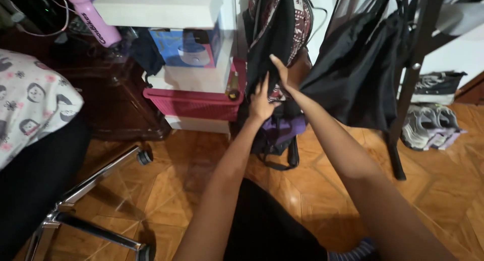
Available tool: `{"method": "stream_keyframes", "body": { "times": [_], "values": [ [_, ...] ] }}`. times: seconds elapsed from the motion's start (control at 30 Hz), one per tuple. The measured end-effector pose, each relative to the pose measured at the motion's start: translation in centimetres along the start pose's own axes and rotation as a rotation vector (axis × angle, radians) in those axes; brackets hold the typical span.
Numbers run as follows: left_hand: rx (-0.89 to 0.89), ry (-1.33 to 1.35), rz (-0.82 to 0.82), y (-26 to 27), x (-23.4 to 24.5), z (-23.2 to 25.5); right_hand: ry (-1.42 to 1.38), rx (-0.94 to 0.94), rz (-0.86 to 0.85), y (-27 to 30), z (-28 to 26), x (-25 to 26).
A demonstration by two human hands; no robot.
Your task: The recorder removes a tripod from its bag and assembles its parts while sitting on the floor.
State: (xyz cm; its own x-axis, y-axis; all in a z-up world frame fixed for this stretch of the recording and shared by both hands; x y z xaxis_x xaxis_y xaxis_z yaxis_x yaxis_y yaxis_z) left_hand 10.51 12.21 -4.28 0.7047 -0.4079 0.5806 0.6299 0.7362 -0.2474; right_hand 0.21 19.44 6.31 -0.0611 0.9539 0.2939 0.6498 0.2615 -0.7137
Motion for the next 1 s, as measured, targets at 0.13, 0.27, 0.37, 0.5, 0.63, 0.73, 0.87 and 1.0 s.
{"method": "stream_keyframes", "body": {
  "times": [0.13,0.27,0.37,0.5,0.63,0.73,0.87,1.0],
  "values": [
    [-0.008,-0.013,0.022,-0.6,-1.6,-3.7,0.054,0.079,-0.171,2.0,0.0,2.3],
    [0.06,-0.019,0.015,-1.3,-2.3,-5.9,-0.079,0.198,-0.415,2.8,-1.6,3.3],
    [0.119,-0.049,-0.005,-1.5,-1.8,-6.1,-0.044,0.167,-0.464,2.4,-2.0,1.6],
    [0.125,-0.104,0.057,-2.0,-1.3,-5.8,0.137,0.01,-0.438,0.5,0.2,-3.5],
    [0.078,-0.145,0.119,-0.4,1.5,-3.2,0.19,-0.103,-0.393,-1.8,-0.5,-4.2],
    [0.018,-0.168,0.186,0.1,4.0,-1.0,0.186,-0.169,-0.376,-2.7,-1.2,-3.8],
    [-0.193,-0.07,0.326,1.1,7.0,2.9,0.112,0.059,-0.465,-0.3,0.4,-4.6],
    [-0.379,0.065,0.323,0.1,6.8,3.6,0.161,0.125,-0.658,1.7,0.6,-4.2]
  ]
}}
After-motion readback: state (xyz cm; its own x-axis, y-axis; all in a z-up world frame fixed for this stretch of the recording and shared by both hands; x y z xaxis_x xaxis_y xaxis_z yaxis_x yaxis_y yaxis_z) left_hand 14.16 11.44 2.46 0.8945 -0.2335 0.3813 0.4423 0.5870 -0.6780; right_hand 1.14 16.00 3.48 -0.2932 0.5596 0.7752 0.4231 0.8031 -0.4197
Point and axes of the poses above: each hand's wrist, its own y-axis away from the middle knuckle, its own x-axis out of the back of the hand, z = x × y, the point moved 2 cm from there along -y, towards the middle knuckle, and after that the axes turned 10 degrees about x, right-handed, at the moved point
